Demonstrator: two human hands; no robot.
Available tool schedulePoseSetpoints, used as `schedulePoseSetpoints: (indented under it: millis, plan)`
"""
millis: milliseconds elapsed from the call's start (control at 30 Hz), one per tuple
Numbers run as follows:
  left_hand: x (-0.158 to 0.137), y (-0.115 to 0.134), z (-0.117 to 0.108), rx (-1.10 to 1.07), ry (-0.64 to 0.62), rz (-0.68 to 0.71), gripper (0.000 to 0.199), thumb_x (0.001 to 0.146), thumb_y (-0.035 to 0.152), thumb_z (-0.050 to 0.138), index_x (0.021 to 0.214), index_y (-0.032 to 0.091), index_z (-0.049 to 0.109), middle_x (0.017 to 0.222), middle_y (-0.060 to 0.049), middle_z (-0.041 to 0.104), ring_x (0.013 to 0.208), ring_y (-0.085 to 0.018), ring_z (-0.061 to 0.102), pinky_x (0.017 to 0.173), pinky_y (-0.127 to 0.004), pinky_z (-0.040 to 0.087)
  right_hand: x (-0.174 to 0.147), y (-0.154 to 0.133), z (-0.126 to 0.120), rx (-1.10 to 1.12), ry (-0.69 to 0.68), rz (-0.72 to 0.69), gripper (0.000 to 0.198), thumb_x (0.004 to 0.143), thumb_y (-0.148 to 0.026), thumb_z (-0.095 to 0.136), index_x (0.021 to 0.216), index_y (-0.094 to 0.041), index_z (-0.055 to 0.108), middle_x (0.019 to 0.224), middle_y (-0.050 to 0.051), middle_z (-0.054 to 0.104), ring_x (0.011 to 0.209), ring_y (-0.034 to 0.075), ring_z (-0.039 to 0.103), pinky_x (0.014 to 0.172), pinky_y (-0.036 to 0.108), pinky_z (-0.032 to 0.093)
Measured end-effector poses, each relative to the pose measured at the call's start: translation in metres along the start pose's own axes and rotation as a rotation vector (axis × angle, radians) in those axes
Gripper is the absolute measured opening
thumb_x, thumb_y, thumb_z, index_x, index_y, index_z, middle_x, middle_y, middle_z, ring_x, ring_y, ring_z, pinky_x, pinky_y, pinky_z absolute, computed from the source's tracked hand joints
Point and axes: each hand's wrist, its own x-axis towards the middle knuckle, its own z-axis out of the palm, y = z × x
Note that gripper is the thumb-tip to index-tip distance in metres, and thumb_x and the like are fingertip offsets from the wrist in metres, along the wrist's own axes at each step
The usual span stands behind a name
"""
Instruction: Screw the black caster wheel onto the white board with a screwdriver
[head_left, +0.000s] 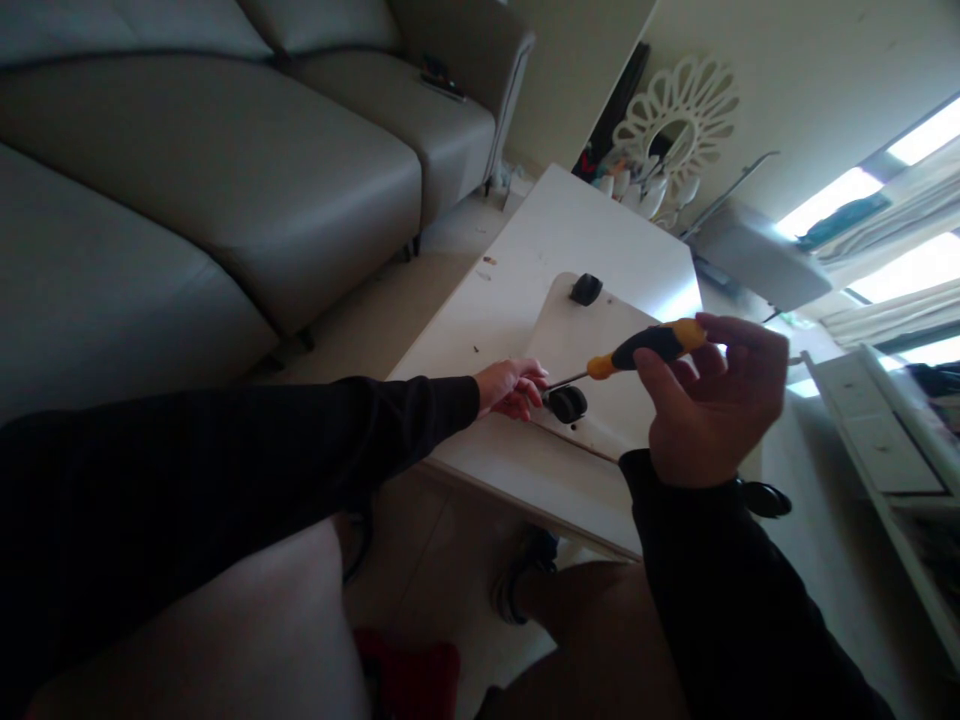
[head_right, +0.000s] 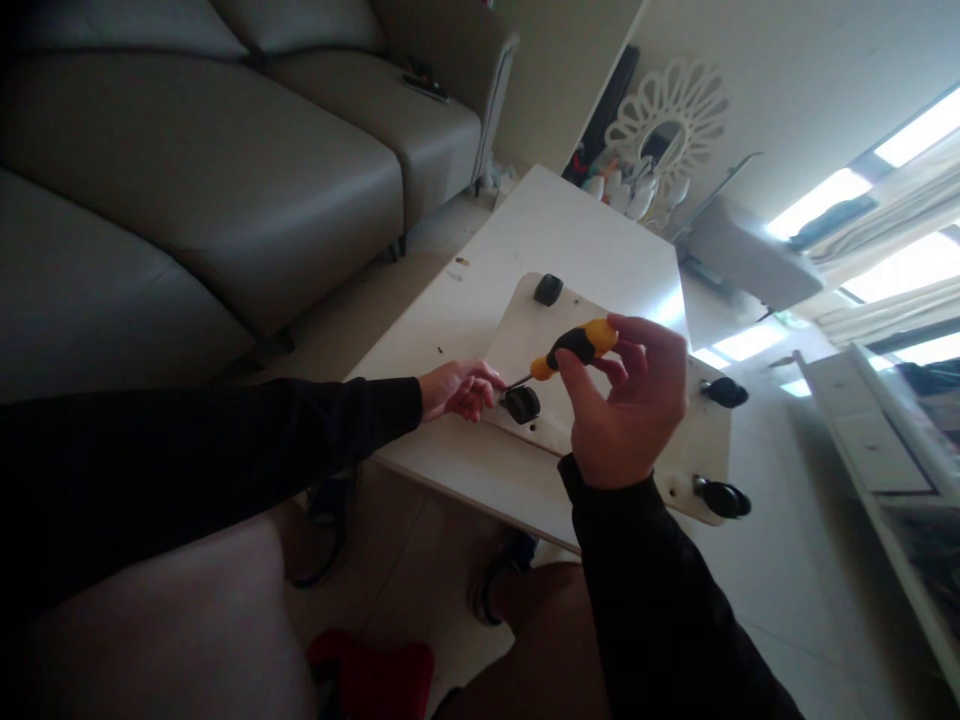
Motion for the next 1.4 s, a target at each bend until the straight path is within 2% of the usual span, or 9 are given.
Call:
schedulePoseSetpoints:
  millis: [233, 433, 667, 867, 1033, 1167, 1300, 1400]
  plan:
    - [0.0, -0.001, -0.0001, 0.0, -0.004, -0.01, 0.023, 0.087, 0.031, 0.052, 0.097, 0.013, 0.064, 0.066, 0.0, 0.061, 0.049, -0.012, 0.055, 0.05, -0.026, 0.042, 0.0001, 0.0042, -0.0006, 0.109, -0.075, -0.067, 0.042, 0.073, -0.012, 0.078, 0.11, -0.028, 0.066, 0.105, 0.001, 0.07, 0.098, 0.018, 0.073, 0.075, 0.033, 0.061]
    - [-0.0014, -0.0005, 0.0003, -0.015, 0.004, -0.004, 0.026, 0.086, 0.033, 0.053, 0.096, 0.012, 0.064, 0.068, -0.001, 0.061, 0.049, -0.012, 0.054, 0.052, -0.027, 0.043, -0.0011, -0.0003, 0.0, 0.023, -0.03, -0.031, 0.048, 0.062, -0.011, 0.088, 0.103, -0.028, 0.069, 0.104, 0.0, 0.067, 0.093, 0.016, 0.069, 0.069, 0.031, 0.057]
    - [-0.0015, -0.0004, 0.0003, -0.016, 0.009, -0.005, 0.025, 0.087, 0.034, 0.054, 0.095, 0.013, 0.065, 0.067, -0.001, 0.061, 0.05, -0.012, 0.054, 0.052, -0.026, 0.043, -0.0026, -0.0008, -0.002, 0.075, -0.073, -0.017, 0.043, 0.071, -0.013, 0.08, 0.109, -0.03, 0.07, 0.109, 0.0, 0.068, 0.099, 0.02, 0.07, 0.075, 0.035, 0.056]
    - [-0.0005, -0.0002, 0.0008, 0.001, 0.015, -0.002, 0.024, 0.089, 0.033, 0.053, 0.095, 0.013, 0.065, 0.067, -0.001, 0.062, 0.049, -0.012, 0.055, 0.051, -0.026, 0.043, -0.0014, -0.0043, -0.0003, -0.011, -0.047, -0.011, 0.047, 0.063, -0.013, 0.086, 0.102, -0.03, 0.067, 0.102, 0.0, 0.065, 0.093, 0.019, 0.067, 0.071, 0.035, 0.055]
    - [0.0005, -0.0008, 0.0007, 0.045, 0.023, 0.009, 0.022, 0.087, 0.033, 0.054, 0.095, 0.015, 0.064, 0.069, -0.002, 0.063, 0.05, -0.012, 0.056, 0.047, -0.025, 0.038, -0.0025, -0.0037, 0.0016, -0.017, -0.024, -0.025, 0.04, 0.069, -0.017, 0.082, 0.104, -0.031, 0.068, 0.102, 0.0, 0.066, 0.093, 0.019, 0.069, 0.069, 0.036, 0.056]
    - [0.0004, -0.0011, -0.0002, 0.055, 0.009, 0.0, 0.024, 0.088, 0.035, 0.053, 0.096, 0.016, 0.064, 0.071, -0.002, 0.064, 0.052, -0.013, 0.056, 0.047, -0.026, 0.039, -0.0026, -0.0018, 0.0007, 0.046, -0.06, -0.069, 0.041, 0.07, -0.014, 0.078, 0.108, -0.027, 0.069, 0.104, 0.0, 0.068, 0.097, 0.02, 0.072, 0.071, 0.034, 0.058]
    - [-0.0003, -0.001, -0.0009, 0.043, -0.004, 0.0, 0.027, 0.084, 0.036, 0.055, 0.099, 0.016, 0.065, 0.071, -0.002, 0.063, 0.053, -0.013, 0.056, 0.049, -0.026, 0.042, -0.0025, -0.0019, -0.0003, -0.033, -0.056, -0.028, 0.046, 0.065, -0.016, 0.085, 0.105, -0.029, 0.067, 0.106, 0.001, 0.065, 0.093, 0.018, 0.068, 0.069, 0.034, 0.057]
    - [-0.0003, -0.001, -0.0011, 0.036, -0.014, -0.001, 0.028, 0.084, 0.037, 0.055, 0.1, 0.015, 0.064, 0.07, -0.002, 0.063, 0.053, -0.013, 0.056, 0.049, -0.026, 0.041, -0.0033, -0.0018, -0.0007, -0.039, -0.054, -0.013, 0.044, 0.068, -0.017, 0.085, 0.106, -0.032, 0.069, 0.109, 0.001, 0.064, 0.094, 0.018, 0.067, 0.07, 0.035, 0.058]
